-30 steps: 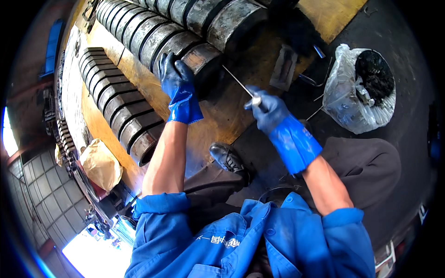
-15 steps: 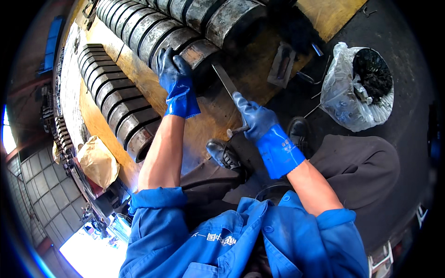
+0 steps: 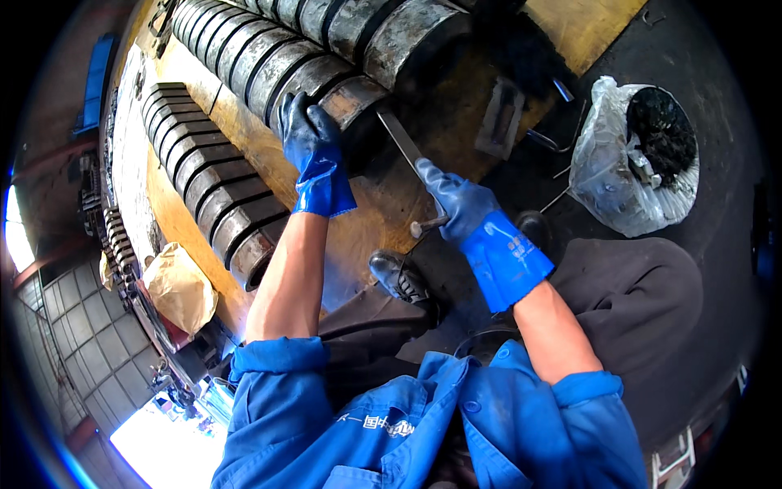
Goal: The person puts on blue protective gloves and uses a metal scraper to remove rust and debris from the surfaces of several cylindrical metal parts arranged on a workbench. The person works methodically across the parts, scraping different sections to clean them.
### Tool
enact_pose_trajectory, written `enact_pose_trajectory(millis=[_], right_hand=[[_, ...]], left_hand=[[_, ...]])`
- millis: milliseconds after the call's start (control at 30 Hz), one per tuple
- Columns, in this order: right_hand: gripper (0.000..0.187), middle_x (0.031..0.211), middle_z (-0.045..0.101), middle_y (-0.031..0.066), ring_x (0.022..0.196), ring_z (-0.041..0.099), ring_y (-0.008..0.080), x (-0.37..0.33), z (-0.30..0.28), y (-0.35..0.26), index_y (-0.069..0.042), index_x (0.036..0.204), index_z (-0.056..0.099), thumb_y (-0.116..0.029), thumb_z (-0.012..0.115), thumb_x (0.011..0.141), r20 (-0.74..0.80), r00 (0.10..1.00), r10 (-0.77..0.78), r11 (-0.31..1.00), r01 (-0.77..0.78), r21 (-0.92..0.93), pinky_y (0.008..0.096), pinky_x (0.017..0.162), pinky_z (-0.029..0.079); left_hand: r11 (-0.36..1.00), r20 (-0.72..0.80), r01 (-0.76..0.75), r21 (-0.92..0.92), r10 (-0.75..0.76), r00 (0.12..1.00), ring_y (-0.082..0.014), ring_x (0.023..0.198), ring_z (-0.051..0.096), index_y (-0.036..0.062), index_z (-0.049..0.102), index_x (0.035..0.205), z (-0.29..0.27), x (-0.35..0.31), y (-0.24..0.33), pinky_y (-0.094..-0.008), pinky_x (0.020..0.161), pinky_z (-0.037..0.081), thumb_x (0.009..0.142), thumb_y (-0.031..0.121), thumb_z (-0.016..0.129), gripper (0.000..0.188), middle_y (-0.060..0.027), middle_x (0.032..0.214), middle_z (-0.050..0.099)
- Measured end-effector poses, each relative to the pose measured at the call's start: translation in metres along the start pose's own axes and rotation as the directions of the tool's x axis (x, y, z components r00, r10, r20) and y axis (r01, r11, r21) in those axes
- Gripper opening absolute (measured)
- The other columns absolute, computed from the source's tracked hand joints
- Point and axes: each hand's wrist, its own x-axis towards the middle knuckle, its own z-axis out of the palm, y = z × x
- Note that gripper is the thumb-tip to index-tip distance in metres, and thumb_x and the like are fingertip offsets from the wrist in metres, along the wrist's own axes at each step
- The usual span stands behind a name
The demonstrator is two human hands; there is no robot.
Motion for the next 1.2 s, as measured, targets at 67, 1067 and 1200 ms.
enact_pose_trajectory(millis=[67,1067,1200], right_hand=[[0.066,0.127,0.061,0.0197,0.112,0.061,0.0385,0.000,-0.004,-0.006,-0.014,0.147,0.042,-0.010,0.063,0.085,0.034,0.990,0.136,0.983,-0.139,0.118,0.0442,0.088,0.054],[0.059,0.100,0.067,0.0275,0.098,0.065,0.0436,0.025,-0.030,-0.068,-0.009,0.141,0.049,-0.006,0.061,0.084,0.072,0.932,0.356,0.934,-0.355,-0.032,0.0487,0.084,0.052],[0.059,0.099,0.066,0.0302,0.096,0.065,0.0439,0.025,-0.016,-0.078,-0.008,0.141,0.049,-0.005,0.060,0.083,-0.015,0.956,0.293,0.956,-0.294,-0.024,0.0482,0.081,0.052]], left_hand=[[0.996,0.044,0.040,-0.085,-0.036,0.998,-0.0426,0.119,0.055,0.0012,0.064,0.119,0.004,0.005,0.003,-0.0477,0.105,0.041,0.093,0.023,0.051,0.036,-0.0274,0.123,0.061],[0.998,-0.032,0.061,-0.018,-0.062,0.998,-0.0411,0.121,0.055,0.0032,0.063,0.120,-0.004,-0.005,0.003,-0.0455,0.105,0.042,0.092,0.023,0.052,0.036,-0.0252,0.129,0.059],[0.994,-0.054,0.089,-0.064,-0.093,0.994,-0.0397,0.122,0.055,0.0042,0.064,0.120,-0.008,0.001,-0.003,-0.0451,0.105,0.042,0.093,0.024,0.052,0.035,-0.0246,0.130,0.059]])
